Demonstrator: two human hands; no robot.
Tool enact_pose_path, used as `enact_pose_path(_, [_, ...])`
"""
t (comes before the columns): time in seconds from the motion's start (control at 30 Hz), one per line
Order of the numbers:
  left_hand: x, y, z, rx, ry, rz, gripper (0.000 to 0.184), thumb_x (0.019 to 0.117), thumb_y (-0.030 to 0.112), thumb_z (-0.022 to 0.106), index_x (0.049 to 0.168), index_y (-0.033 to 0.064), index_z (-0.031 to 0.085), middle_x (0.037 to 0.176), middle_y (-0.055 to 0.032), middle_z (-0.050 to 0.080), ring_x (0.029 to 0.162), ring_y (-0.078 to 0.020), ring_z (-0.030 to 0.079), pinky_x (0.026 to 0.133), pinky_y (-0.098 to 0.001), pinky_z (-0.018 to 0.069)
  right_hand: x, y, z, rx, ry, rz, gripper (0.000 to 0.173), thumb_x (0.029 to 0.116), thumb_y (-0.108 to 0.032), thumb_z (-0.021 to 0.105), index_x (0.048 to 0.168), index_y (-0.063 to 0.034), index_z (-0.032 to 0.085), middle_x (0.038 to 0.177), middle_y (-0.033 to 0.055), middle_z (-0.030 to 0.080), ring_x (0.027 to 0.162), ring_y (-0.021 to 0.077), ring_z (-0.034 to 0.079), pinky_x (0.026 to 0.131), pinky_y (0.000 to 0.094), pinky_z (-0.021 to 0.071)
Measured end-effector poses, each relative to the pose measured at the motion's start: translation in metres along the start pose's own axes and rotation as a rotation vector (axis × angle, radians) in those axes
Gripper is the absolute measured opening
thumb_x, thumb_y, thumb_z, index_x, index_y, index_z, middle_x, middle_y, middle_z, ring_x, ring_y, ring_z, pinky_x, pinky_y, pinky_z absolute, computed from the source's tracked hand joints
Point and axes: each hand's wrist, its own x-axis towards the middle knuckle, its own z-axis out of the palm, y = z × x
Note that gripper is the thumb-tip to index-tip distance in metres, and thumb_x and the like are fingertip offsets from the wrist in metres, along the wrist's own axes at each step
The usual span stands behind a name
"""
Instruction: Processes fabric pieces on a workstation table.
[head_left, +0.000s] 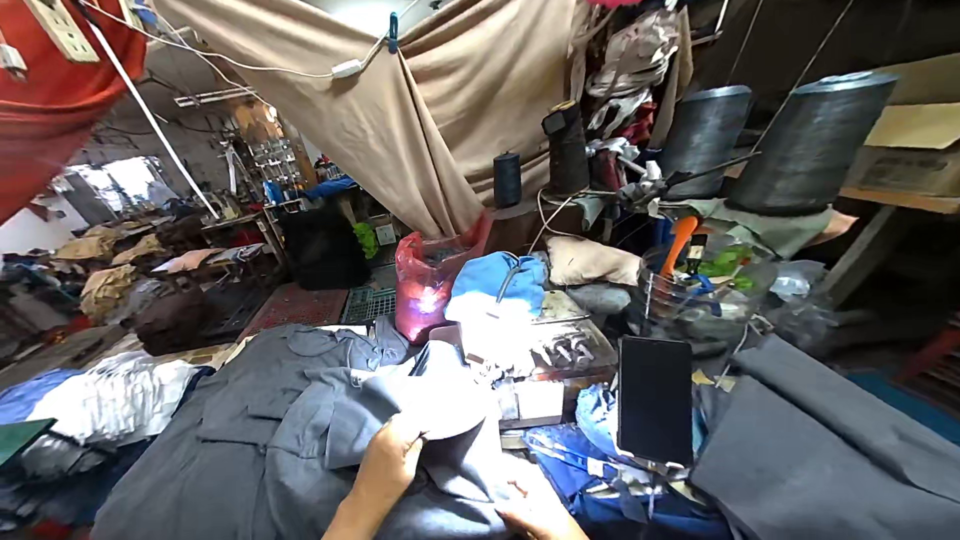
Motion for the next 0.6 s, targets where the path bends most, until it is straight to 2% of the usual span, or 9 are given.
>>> enact_pose_path(0.07, [0.008,0.023,-0.014,-0.032,-0.047,0.054,0.015,0.0950,0.010,0.063,0.094,0.0038,0.077,0.092,-0.0108,0.074,0.086,-0.0225,0.073,0.080,-0.0397,0.0617,-0.002,-0.002,0.000,0.015,0.002,0.025,0.013,0.0882,0.001,0.068,0.095,-0.0091,0.071,0.084,-0.0028,0.074,0.075,0.0064,0.068,0.071,0.0272,0.0575])
enact_pose_path(0.17, [-0.001,0.057,-0.011,-0.027,-0.110,0.157,0.018,0.0984,0.021,0.066,0.098,0.0064,0.077,0.089,-0.0103,0.073,0.075,-0.0200,0.073,0.066,-0.0361,0.0625,-0.006,-0.002,0.001,0.015,0.031,0.053,0.012,0.0912,0.001,0.066,0.090,-0.0096,0.072,0.082,-0.0038,0.074,0.076,0.0054,0.069,0.074,0.0260,0.0578])
enact_pose_path(0.23, [-0.016,0.067,0.003,-0.030,-0.137,0.205,0.015,0.0973,0.019,0.068,0.100,0.0078,0.078,0.088,-0.0091,0.073,0.073,-0.0181,0.072,0.064,-0.0335,0.0614,-0.009,0.000,-0.001,-0.019,0.053,0.084,0.012,0.0922,-0.002,0.066,0.086,-0.0112,0.070,0.079,-0.0050,0.072,0.073,0.0039,0.067,0.072,0.0250,0.0558])
enact_pose_path(0.37, [-0.035,0.065,0.025,0.006,-0.150,0.216,0.015,0.0968,0.018,0.068,0.098,0.0092,0.080,0.083,-0.0071,0.072,0.071,-0.0167,0.071,0.061,-0.0312,0.0599,-0.013,0.003,-0.005,-0.102,0.048,0.121,0.013,0.0927,-0.007,0.068,0.081,-0.0120,0.072,0.076,-0.0061,0.071,0.072,0.0036,0.066,0.075,0.0267,0.0561])
enact_pose_path(0.47, [-0.031,0.063,0.030,0.030,-0.135,0.206,0.015,0.0960,0.018,0.068,0.097,0.0096,0.080,0.083,-0.0063,0.073,0.071,-0.0161,0.071,0.062,-0.0306,0.0598,-0.011,-0.001,-0.004,-0.131,0.054,0.076,0.013,0.0925,-0.006,0.067,0.081,-0.0123,0.071,0.076,-0.0072,0.070,0.073,0.0027,0.065,0.074,0.0258,0.0551])
enact_pose_path(0.6, [-0.005,0.057,0.049,0.130,-0.014,0.227,0.016,0.0930,0.020,0.067,0.091,0.0111,0.080,0.076,-0.0034,0.071,0.064,-0.0146,0.068,0.057,-0.0296,0.0576,0.012,-0.010,-0.004,-0.152,0.140,0.004,0.006,0.0891,-0.010,0.072,0.083,-0.0092,0.073,0.080,-0.0024,0.070,0.075,0.0072,0.066,0.072,0.0283,0.0564])
